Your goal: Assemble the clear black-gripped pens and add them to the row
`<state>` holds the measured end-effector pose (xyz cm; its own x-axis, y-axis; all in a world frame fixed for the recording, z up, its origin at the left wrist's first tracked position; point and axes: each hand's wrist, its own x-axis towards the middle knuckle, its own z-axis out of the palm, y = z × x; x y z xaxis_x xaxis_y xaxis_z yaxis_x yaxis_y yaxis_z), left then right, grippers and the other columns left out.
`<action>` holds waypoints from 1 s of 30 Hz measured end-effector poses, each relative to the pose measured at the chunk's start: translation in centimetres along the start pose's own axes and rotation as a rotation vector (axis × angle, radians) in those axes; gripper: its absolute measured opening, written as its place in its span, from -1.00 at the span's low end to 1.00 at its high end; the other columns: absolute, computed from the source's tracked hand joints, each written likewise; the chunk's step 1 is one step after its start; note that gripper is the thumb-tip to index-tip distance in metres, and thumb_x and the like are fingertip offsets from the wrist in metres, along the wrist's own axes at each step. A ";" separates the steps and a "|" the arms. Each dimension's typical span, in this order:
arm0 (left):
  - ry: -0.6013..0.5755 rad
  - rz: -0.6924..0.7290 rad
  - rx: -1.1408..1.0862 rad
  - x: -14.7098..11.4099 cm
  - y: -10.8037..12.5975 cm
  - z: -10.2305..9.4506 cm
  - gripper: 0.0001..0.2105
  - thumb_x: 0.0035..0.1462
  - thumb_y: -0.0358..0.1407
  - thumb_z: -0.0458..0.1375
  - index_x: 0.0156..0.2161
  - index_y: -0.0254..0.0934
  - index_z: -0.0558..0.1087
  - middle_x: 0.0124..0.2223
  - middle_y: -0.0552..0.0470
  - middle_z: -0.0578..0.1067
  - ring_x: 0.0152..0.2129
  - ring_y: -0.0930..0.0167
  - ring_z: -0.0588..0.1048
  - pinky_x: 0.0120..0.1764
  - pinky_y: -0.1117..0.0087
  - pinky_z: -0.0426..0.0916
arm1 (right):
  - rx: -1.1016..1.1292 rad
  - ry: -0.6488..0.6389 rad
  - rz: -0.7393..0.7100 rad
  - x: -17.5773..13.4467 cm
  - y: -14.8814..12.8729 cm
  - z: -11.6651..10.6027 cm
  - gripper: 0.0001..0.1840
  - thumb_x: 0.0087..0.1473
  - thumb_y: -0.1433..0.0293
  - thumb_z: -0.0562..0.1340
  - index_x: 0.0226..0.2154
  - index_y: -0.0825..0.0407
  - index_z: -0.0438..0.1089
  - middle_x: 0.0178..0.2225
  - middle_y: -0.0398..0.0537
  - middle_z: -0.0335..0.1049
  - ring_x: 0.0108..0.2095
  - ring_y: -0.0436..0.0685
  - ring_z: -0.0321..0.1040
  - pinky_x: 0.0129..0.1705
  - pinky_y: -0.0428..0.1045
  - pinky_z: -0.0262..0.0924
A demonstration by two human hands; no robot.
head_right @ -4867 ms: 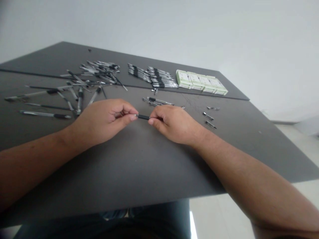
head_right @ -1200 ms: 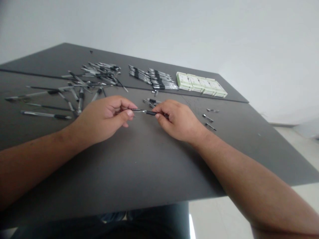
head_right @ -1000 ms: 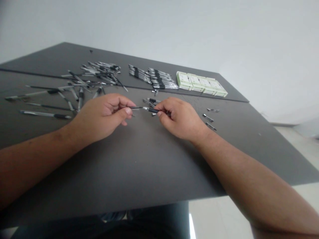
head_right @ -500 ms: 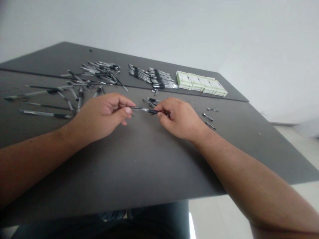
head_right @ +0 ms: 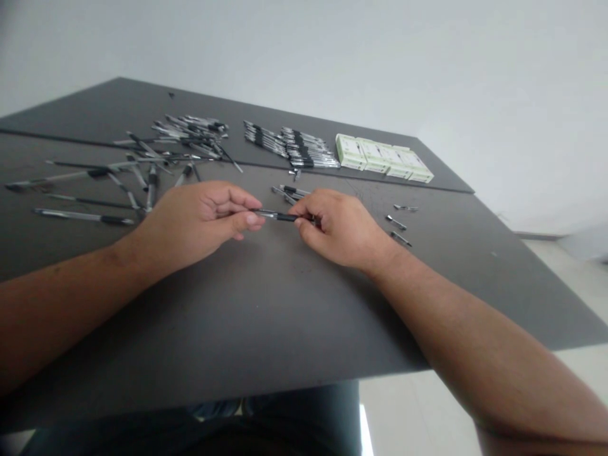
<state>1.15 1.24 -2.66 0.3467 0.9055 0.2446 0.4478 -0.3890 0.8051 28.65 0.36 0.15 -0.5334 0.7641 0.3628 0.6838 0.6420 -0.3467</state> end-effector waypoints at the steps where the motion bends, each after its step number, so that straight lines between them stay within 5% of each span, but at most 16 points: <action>1: -0.003 -0.007 -0.016 0.0 0.1 0.0 -0.76 0.29 -0.11 0.38 -0.03 -0.17 0.69 -0.19 -0.02 0.78 -0.27 0.26 0.75 -0.25 0.31 0.64 | 0.003 0.003 0.006 0.0 0.0 0.0 -0.77 0.20 0.39 0.31 -0.13 -0.05 0.67 -0.24 -0.06 0.65 -0.29 0.16 0.47 -0.18 0.06 0.28; 6: -0.036 -0.061 -0.118 0.1 0.3 0.0 -0.76 0.28 -0.13 0.38 -0.06 -0.21 0.68 -0.26 -0.04 0.77 -0.33 0.28 0.75 -0.35 0.38 0.62 | 0.041 0.038 0.083 -0.1 0.0 0.2 -0.85 0.18 0.35 0.35 -0.21 -0.04 0.66 -0.30 -0.08 0.63 -0.33 0.13 0.48 -0.22 0.04 0.29; 16: -0.086 -0.071 -0.175 0.2 -0.6 0.3 -0.73 0.37 -0.14 0.29 0.07 -0.18 0.66 -0.06 -0.13 0.79 -0.27 0.23 0.76 -0.38 0.34 0.60 | 0.007 0.054 0.034 0.0 0.5 0.1 -0.89 0.15 0.37 0.35 -0.26 -0.03 0.62 -0.28 -0.07 0.60 -0.34 0.12 0.44 -0.22 0.04 0.29; 30: -0.093 -0.059 -0.115 0.5 0.0 0.0 -0.83 0.33 -0.18 0.26 -0.19 -0.23 0.62 -0.24 -0.10 0.75 -0.45 0.32 0.68 -0.46 0.36 0.53 | -0.021 0.021 -0.030 0.0 1.0 0.0 -0.87 0.28 0.31 0.32 -0.19 -0.02 0.59 -0.25 -0.03 0.58 -0.30 0.15 0.42 -0.17 0.06 0.26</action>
<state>1.35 1.70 -2.54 0.3997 0.9046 0.1484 0.3745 -0.3089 0.8743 29.29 1.00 -0.16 -0.5433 0.7430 0.3909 0.6784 0.6628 -0.3170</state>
